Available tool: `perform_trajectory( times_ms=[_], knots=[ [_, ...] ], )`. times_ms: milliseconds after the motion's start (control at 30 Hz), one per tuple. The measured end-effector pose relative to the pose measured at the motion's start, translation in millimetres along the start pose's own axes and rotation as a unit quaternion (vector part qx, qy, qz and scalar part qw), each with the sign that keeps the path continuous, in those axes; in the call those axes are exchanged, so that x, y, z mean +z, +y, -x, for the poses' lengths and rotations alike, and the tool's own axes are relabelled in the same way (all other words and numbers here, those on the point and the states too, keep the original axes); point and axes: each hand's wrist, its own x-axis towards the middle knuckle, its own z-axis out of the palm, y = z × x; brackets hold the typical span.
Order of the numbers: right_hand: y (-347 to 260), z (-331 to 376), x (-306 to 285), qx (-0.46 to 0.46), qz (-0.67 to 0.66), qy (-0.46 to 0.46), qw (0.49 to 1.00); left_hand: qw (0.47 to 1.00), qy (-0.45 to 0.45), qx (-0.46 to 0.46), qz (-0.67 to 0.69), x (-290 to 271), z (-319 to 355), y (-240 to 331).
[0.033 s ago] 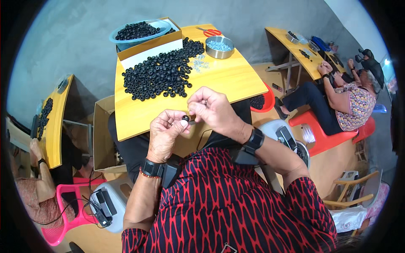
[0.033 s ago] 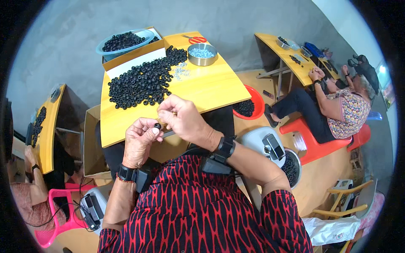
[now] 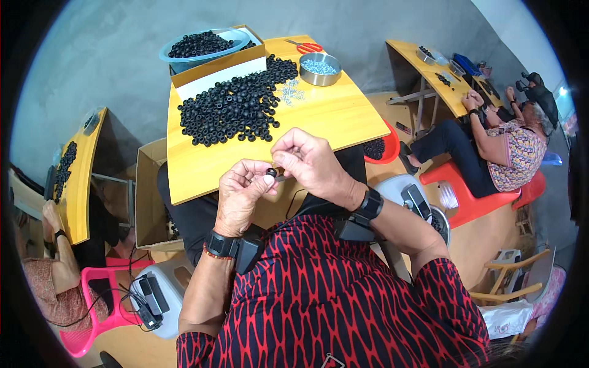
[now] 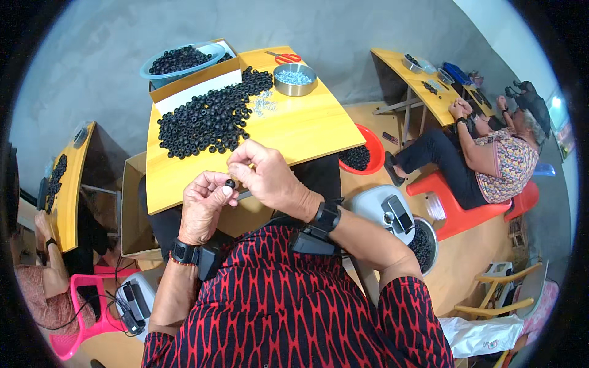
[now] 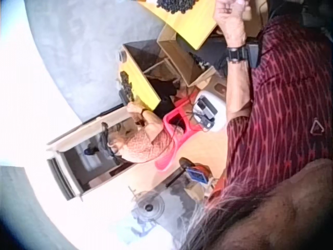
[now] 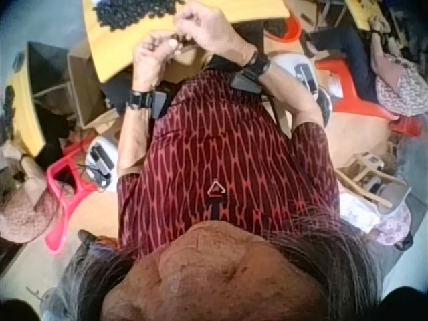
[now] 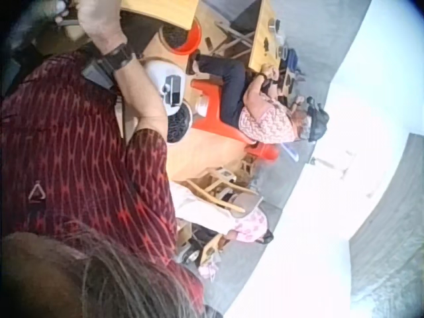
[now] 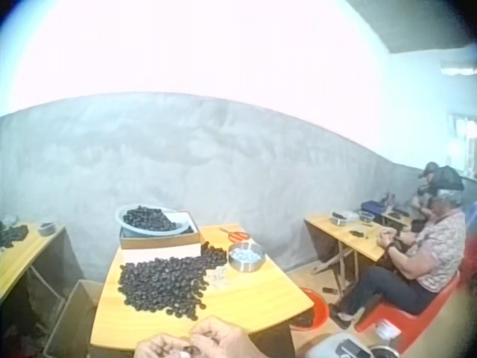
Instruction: Assembling black plastic rings by manually inserting small metal pins into the center hole.
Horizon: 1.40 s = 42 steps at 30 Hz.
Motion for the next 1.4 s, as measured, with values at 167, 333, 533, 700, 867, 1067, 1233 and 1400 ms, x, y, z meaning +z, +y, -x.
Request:
perform_trajectory(
  times_ms=[167, 333, 533, 700, 867, 1067, 1233, 1400],
  knots=[
    [-3.2, 6.6, 8.2, -0.007, 0.049, 0.001, 0.999, 1.0, -0.008, 0.006, 0.01, 2.2, 2.2, 3.5],
    [-5.7, 10.8, 7.0, -0.052, 0.075, -0.004, 0.996, 1.0, -0.006, 0.007, -0.008, 5.7, 2.0, 8.2],
    [-2.7, 9.1, 9.3, -0.12, 0.155, 0.003, 0.981, 0.999, -0.002, 0.023, -0.023, 2.8, 1.3, 8.0],
    [3.4, 9.4, 9.3, -0.189, 0.165, 0.007, 0.968, 0.999, 0.002, 0.023, -0.028, 0.9, -0.1, 10.8],
    [3.2, 11.9, 11.3, -0.234, 0.169, -0.009, 0.957, 1.0, -0.002, 0.031, -0.006, -3.0, -0.7, 11.3],
    [5.9, 10.7, 5.2, -0.193, 0.147, -0.04, 0.969, 1.0, -0.001, 0.031, -0.005, -2.6, -1.2, 10.6],
    [4.3, 3.4, 3.5, -0.193, 0.2, -0.082, 0.957, 0.999, -0.004, 0.035, -0.016, -7.2, -1.8, 8.8],
    [26.3, -21.4, -7.0, -0.028, 0.052, -0.078, 0.995, 0.998, 0.052, 0.045, 0.002, -21.2, -7.4, 6.6]
  ],
)
